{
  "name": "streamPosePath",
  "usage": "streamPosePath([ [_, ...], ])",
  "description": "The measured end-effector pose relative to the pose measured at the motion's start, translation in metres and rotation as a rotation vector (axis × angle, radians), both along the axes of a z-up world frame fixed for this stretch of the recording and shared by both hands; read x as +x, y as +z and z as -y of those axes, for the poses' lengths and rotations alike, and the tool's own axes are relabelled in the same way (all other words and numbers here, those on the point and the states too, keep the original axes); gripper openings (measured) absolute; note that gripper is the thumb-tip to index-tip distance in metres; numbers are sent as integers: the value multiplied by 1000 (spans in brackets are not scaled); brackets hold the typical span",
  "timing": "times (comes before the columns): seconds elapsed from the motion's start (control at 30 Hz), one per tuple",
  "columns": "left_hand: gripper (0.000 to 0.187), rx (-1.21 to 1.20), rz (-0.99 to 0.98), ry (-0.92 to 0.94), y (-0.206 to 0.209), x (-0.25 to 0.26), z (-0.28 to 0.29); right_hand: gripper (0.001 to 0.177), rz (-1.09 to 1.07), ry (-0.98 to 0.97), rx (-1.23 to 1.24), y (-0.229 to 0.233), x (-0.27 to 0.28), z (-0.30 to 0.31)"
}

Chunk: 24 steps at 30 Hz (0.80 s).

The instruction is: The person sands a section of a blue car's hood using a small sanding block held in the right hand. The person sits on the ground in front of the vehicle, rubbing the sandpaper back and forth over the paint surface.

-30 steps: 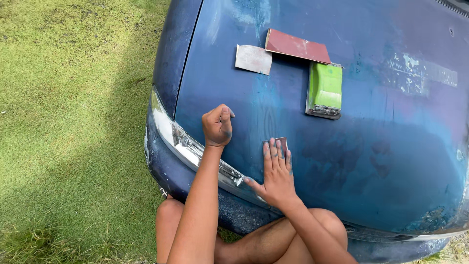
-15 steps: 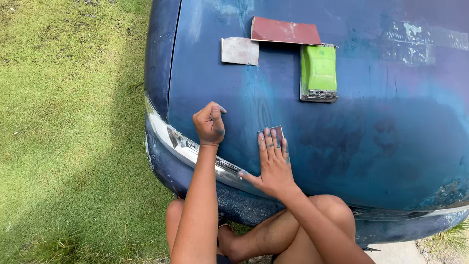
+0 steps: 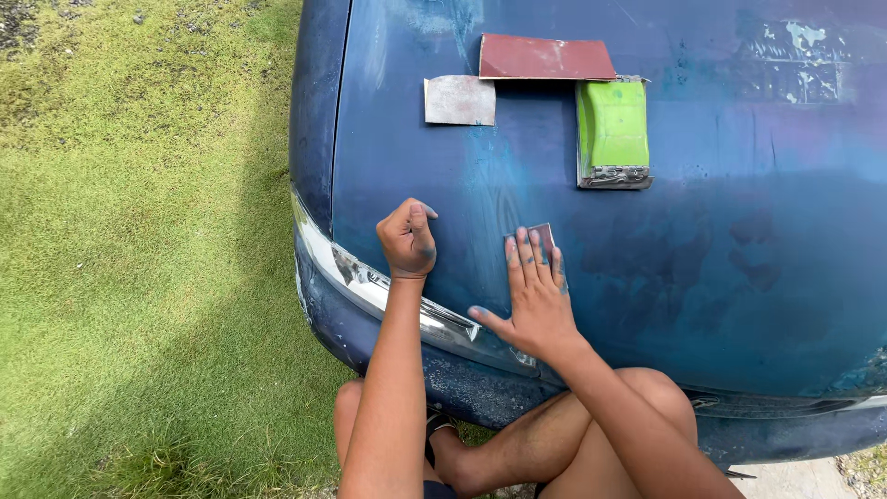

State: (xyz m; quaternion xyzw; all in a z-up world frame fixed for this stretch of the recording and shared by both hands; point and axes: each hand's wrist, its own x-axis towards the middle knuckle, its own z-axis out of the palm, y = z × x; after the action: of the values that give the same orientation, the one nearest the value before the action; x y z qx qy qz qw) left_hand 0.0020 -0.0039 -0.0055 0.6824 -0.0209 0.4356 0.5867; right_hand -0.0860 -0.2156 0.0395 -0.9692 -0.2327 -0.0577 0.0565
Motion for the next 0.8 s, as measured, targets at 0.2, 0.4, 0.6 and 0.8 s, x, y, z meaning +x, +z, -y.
streamPosePath([
  [0.2,48,-14,13,-14,1,2,-5,121,-24,-75,108,29,93,-52],
  [0.4,50,-2,-6,0,-7,3,0,115,12,-33,-32,-2,-31,5],
  [0.6,48,-20,-14,2,-3,2,-3,112,-59,-97,94,16,81,-47],
  [0.8,49,-17,-47,1,-15,4,-5,107,-61,-94,88,12,-4,-28],
])
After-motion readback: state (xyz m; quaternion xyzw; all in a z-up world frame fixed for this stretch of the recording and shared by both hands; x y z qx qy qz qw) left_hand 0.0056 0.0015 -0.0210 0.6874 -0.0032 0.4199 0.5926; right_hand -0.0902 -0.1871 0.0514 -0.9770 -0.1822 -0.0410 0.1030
